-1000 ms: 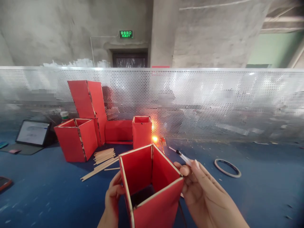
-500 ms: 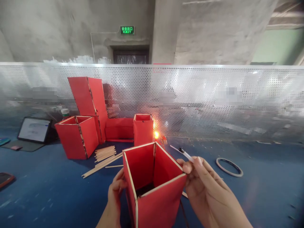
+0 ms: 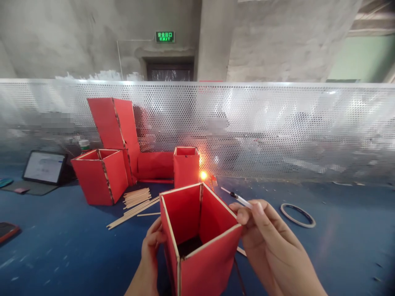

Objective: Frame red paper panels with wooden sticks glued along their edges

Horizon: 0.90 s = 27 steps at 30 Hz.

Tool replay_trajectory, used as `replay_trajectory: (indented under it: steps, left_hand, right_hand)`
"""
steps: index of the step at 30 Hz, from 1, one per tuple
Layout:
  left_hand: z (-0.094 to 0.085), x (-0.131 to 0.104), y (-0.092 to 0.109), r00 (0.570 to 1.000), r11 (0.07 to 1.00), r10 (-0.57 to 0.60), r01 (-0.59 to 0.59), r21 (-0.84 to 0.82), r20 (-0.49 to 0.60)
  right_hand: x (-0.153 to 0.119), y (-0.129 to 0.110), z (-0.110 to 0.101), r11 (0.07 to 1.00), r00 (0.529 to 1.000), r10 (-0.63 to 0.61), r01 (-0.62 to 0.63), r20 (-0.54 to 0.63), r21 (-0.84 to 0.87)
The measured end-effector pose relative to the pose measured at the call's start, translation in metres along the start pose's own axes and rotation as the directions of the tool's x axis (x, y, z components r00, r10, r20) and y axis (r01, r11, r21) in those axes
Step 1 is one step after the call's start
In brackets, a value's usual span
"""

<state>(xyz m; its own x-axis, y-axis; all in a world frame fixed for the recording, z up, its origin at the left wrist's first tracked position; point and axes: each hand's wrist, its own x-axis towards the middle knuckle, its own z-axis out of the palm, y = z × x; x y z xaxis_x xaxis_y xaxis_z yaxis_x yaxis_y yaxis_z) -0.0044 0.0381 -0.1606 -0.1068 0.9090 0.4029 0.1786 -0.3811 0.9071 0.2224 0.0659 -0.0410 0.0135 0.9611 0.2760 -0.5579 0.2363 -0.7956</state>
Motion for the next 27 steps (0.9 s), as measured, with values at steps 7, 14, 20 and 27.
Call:
replay_trajectory:
  steps: [7, 14, 20, 27]
  left_hand:
    - [0.003, 0.000, 0.009, 0.999, 0.998, -0.032, 0.032, -0.046, 0.002]
    - [0.006, 0.000, 0.015, 0.998, 0.996, -0.052, 0.054, -0.066, 0.025]
    - [-0.002, 0.002, 0.004, 0.997, 0.997, -0.027, 0.032, -0.071, 0.075]
    - [0.001, 0.001, 0.005, 1.000, 0.999, -0.014, 0.014, -0.043, 0.007]
  right_hand:
    - [-0.001, 0.000, 0.000, 1.000, 1.000, 0.007, -0.007, 0.000, 0.004]
    - [-0.001, 0.000, 0.002, 1.000, 1.000, 0.020, -0.020, -0.003, 0.010]
    - [-0.002, 0.000, 0.001, 0.999, 0.999, 0.033, -0.033, 0.009, 0.032]
    - [0.038, -0.006, -0.012, 0.999, 0.984, 0.017, -0.011, -0.178, 0.039]
